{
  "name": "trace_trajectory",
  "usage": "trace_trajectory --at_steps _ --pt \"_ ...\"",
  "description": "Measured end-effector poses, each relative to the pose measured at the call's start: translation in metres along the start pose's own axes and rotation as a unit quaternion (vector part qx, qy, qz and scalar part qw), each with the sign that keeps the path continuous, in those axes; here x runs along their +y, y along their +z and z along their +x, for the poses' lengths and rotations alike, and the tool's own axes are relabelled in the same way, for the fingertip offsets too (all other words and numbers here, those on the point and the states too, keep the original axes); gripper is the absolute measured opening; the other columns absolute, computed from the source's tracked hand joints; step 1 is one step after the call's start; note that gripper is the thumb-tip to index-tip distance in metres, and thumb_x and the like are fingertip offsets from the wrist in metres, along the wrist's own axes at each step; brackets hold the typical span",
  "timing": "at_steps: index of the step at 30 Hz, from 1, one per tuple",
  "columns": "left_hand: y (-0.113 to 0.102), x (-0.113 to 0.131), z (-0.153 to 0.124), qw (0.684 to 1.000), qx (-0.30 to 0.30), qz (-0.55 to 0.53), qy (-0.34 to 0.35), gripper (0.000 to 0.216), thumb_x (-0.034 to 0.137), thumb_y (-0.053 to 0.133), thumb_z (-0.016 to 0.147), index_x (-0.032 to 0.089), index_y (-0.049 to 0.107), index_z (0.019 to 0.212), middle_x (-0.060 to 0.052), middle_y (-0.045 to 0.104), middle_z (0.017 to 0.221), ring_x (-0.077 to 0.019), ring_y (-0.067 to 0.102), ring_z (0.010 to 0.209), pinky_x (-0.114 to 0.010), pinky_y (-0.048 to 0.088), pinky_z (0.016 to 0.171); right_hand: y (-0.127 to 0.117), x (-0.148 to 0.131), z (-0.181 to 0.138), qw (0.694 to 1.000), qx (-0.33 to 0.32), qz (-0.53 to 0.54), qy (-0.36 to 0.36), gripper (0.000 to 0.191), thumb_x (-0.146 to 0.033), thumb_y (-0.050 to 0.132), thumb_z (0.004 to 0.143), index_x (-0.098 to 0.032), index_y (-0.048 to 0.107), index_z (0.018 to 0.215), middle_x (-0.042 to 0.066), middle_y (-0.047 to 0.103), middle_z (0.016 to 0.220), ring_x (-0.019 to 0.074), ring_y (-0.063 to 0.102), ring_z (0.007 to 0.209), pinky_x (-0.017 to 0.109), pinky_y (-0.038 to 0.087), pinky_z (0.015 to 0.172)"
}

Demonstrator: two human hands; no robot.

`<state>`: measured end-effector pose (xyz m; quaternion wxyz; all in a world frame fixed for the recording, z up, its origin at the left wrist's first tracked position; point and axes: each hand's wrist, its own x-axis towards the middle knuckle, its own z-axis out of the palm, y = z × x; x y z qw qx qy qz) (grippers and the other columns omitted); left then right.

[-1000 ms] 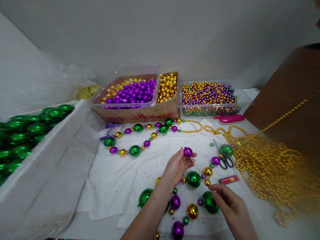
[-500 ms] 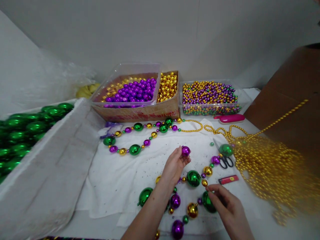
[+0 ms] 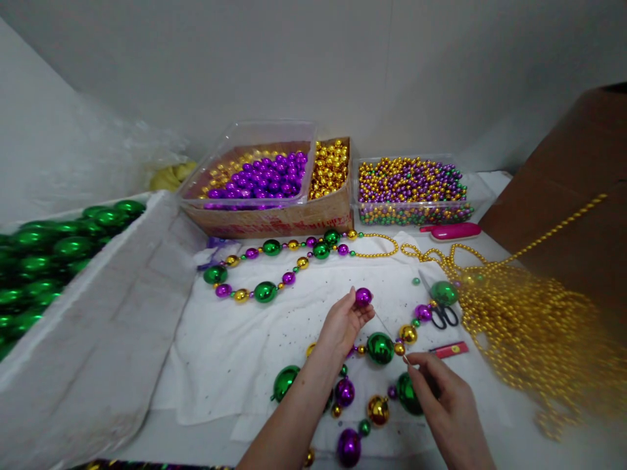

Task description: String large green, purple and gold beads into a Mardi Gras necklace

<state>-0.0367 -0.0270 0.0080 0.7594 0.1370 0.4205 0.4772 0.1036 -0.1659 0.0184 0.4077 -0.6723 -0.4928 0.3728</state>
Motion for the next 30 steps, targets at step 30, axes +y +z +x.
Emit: trace_trajectory --at_steps 30 --pt "0.009 0.002 -0.033 0.982 -0.162 0.093 0.039 0.026 0.031 0.062 0.083 0.018 0.061 0.105 -0.012 0.063 0.112 -0.0167 0.062 0.081 -0.031 0.048 0.075 0.009 0.002 0.016 0.991 0.019 0.124 0.037 0.027 -0.044 0.057 0.082 -0.018 0.063 0.087 -0.002 0.052 0.059 0.0121 0.046 0.052 0.021 0.036 0.046"
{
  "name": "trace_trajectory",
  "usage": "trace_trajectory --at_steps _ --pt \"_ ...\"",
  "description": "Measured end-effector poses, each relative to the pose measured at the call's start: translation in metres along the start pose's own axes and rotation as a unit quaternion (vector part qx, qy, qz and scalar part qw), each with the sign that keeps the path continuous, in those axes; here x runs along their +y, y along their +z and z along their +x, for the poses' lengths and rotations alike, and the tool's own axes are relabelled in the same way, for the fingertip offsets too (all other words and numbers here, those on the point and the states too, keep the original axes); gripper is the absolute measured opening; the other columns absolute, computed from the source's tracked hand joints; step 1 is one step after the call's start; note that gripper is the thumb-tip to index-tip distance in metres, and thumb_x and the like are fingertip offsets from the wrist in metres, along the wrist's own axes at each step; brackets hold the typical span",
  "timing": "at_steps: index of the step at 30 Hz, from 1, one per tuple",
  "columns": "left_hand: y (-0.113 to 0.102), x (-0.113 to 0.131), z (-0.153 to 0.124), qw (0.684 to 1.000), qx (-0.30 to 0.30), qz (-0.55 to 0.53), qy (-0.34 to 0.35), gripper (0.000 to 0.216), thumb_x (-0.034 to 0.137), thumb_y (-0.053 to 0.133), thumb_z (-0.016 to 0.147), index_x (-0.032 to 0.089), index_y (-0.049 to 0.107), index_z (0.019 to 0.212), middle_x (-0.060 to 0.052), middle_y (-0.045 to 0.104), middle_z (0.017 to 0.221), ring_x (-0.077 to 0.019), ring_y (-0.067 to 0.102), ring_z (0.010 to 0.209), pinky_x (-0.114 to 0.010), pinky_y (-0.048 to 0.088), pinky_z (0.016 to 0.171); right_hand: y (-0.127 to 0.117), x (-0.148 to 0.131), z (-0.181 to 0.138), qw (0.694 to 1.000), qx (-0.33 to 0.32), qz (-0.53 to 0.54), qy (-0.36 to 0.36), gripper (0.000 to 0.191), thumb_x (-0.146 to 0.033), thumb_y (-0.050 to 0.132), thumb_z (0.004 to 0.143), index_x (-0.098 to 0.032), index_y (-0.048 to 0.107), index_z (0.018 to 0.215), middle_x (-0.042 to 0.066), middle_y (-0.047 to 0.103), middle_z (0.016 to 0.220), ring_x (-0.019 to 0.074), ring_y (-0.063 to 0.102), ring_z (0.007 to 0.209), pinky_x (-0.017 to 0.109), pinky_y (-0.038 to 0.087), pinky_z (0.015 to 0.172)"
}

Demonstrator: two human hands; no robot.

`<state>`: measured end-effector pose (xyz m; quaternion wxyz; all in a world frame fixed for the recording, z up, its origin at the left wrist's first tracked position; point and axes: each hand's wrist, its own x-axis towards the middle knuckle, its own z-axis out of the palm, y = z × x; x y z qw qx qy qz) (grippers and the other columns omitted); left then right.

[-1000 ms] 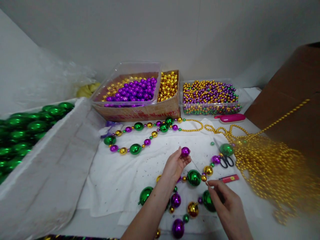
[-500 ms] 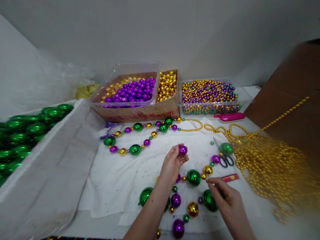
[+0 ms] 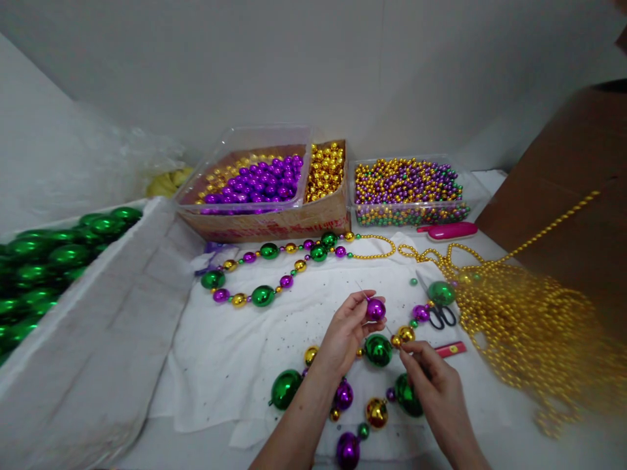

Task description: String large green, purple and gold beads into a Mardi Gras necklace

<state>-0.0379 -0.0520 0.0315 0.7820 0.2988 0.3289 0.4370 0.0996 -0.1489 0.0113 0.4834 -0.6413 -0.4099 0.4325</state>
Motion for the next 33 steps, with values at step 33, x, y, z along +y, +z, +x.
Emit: trace_trajectory --at_steps 33 --pt "0.003 0.019 0.074 0.996 -0.02 -0.004 -0.09 0.014 0.017 0.058 0.084 0.01 0.067 0.092 -0.008 0.062 0.078 -0.012 0.06 0.068 -0.024 0.049 0.069 -0.044 0.007 -0.003 0.987 0.053 0.136 0.072 0.027 -0.043 0.067 0.074 -0.017 0.066 0.076 0.0 0.054 0.069 0.008 0.035 0.05 0.021 0.025 0.042"
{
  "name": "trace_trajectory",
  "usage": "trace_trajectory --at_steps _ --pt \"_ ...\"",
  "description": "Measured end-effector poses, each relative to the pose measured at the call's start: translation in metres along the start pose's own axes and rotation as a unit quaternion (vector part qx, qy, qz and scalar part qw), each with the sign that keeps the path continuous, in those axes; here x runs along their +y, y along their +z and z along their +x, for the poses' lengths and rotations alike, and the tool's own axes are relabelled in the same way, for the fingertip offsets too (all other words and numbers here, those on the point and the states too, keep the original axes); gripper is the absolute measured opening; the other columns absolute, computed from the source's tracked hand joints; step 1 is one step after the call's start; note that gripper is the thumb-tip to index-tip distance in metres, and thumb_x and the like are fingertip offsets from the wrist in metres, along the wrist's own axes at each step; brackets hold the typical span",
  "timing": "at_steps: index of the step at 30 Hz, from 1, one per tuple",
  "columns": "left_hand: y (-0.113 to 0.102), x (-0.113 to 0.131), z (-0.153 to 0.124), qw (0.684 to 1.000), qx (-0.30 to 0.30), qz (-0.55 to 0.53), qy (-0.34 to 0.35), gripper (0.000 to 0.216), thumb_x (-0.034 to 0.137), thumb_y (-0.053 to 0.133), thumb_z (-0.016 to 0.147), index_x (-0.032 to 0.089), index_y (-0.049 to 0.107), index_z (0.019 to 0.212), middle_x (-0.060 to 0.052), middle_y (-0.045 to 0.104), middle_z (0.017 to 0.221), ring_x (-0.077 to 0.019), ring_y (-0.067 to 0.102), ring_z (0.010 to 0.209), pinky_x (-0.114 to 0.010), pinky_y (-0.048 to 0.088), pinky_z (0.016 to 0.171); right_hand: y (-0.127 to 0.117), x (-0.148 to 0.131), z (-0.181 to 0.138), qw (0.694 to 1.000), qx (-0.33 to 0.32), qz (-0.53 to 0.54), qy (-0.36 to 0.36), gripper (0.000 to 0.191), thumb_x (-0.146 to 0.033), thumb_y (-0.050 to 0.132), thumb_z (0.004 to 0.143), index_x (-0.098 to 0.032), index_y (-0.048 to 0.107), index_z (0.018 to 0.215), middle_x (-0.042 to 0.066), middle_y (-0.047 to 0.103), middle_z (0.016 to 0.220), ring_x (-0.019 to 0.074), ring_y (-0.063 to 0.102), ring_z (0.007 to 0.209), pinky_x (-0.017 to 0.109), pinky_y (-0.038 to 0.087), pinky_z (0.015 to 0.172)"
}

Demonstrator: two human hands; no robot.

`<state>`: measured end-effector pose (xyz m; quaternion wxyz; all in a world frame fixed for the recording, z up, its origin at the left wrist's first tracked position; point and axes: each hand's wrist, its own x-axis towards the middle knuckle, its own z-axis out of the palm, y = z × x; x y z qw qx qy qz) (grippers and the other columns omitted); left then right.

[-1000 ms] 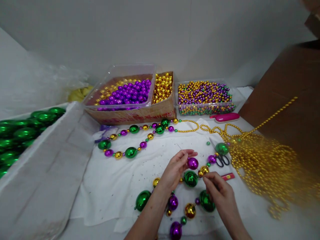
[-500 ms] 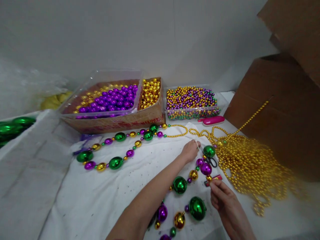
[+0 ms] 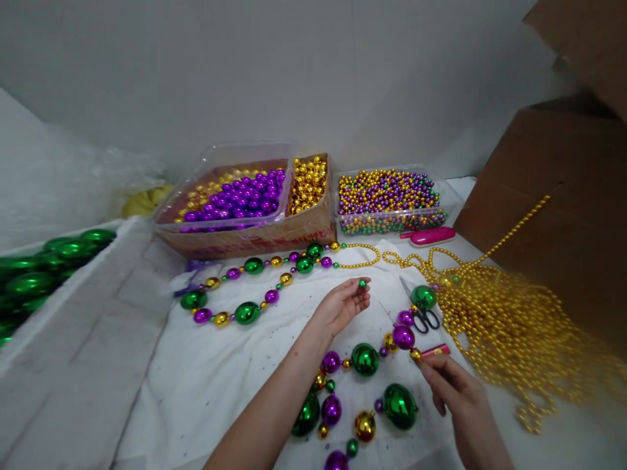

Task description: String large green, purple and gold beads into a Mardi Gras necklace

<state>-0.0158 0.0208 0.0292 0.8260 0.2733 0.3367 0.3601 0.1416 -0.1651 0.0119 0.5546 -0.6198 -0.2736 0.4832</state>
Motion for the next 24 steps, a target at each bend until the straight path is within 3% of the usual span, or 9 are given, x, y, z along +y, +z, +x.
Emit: trace_trajectory --at_steps 24 --pt "-0.009 -0.011 -0.009 0.995 0.028 -0.093 -0.022 0.005 0.01 0.059 0.082 0.011 0.064 0.08 -0.01 0.068 0.083 -0.0107 0.062 0.065 -0.021 0.05 0.062 0.0 0.0 -0.008 0.999 -0.01 -0.031 0.013 0.029 -0.047 0.066 0.075 -0.018 0.063 0.076 -0.003 0.043 0.061 0.0079 0.031 0.05 0.02 0.023 0.043"
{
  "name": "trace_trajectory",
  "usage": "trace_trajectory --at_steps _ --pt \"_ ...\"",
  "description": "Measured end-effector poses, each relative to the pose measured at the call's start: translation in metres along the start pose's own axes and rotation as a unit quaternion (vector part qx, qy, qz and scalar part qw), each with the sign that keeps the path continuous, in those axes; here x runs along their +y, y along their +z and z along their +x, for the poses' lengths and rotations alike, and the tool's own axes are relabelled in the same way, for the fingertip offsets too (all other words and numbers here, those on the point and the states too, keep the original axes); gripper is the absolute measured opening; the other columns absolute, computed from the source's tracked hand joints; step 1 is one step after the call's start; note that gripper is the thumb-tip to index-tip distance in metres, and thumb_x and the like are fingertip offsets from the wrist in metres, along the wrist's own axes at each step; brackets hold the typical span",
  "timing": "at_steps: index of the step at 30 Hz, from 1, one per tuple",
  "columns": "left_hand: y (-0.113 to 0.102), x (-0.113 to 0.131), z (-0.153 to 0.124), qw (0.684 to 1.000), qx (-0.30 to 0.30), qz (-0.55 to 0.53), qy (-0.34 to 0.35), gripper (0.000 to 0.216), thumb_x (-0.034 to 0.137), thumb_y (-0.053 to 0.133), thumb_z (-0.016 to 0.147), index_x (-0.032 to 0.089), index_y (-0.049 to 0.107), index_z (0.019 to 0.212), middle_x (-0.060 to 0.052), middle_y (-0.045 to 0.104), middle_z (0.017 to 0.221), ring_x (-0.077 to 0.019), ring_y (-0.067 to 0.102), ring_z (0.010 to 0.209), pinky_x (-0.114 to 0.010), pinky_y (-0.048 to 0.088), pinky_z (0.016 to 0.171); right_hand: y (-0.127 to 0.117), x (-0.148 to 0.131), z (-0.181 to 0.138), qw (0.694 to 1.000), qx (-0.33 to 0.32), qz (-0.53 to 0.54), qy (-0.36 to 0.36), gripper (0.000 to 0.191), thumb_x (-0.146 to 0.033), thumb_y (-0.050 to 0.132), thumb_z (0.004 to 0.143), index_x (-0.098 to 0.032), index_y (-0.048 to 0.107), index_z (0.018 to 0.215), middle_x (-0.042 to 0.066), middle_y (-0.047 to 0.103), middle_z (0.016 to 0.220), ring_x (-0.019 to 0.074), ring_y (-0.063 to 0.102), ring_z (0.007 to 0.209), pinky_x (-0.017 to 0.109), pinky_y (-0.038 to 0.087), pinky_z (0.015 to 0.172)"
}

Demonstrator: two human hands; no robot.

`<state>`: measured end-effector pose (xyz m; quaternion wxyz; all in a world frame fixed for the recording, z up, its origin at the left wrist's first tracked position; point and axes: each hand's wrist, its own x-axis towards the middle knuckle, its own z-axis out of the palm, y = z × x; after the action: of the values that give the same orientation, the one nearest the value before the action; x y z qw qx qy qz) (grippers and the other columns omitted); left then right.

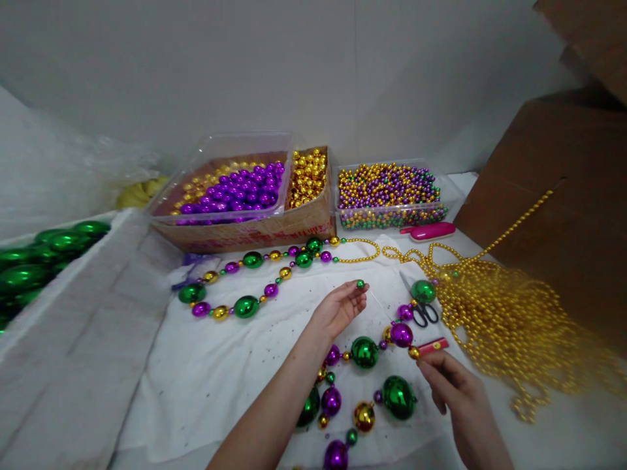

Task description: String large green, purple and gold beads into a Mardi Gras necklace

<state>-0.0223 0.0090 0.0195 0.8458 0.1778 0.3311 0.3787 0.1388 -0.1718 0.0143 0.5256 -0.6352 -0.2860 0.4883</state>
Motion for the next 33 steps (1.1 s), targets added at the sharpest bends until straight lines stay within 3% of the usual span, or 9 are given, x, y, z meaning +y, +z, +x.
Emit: trace_trajectory --at_steps 21,28,33 --pt "-0.004 0.0 -0.005 0.999 -0.01 0.036 0.018 0.007 0.014 0.057 0.084 0.01 0.063 0.085 -0.008 0.068 0.082 -0.0114 0.062 0.061 -0.022 0.051 0.058 0.002 -0.004 -0.002 1.0 -0.009 -0.026 -0.004 0.035 -0.05 0.065 0.074 -0.015 0.061 0.073 -0.003 0.042 0.061 0.0079 0.031 0.051 0.019 0.022 0.044" --pt "-0.006 0.001 -0.005 0.996 -0.036 0.071 0.028 0.01 0.018 0.065 0.08 0.011 0.064 0.086 -0.007 0.066 0.085 -0.0102 0.061 0.064 -0.021 0.05 0.06 -0.001 0.0 -0.002 0.999 -0.031 -0.02 -0.004 0.033 -0.049 0.065 0.076 -0.016 0.062 0.074 -0.003 0.043 0.061 0.0076 0.033 0.05 0.019 0.023 0.043" --pt "-0.001 -0.002 -0.01 0.987 -0.078 0.133 0.034 0.015 0.021 0.067 0.078 0.012 0.064 0.09 -0.005 0.063 0.083 -0.0091 0.059 0.065 -0.021 0.048 0.062 0.005 -0.001 0.003 0.999 -0.011 -0.016 -0.025 0.029 -0.045 0.067 0.074 -0.016 0.064 0.072 -0.001 0.049 0.063 0.008 0.034 0.049 0.021 0.025 0.042"
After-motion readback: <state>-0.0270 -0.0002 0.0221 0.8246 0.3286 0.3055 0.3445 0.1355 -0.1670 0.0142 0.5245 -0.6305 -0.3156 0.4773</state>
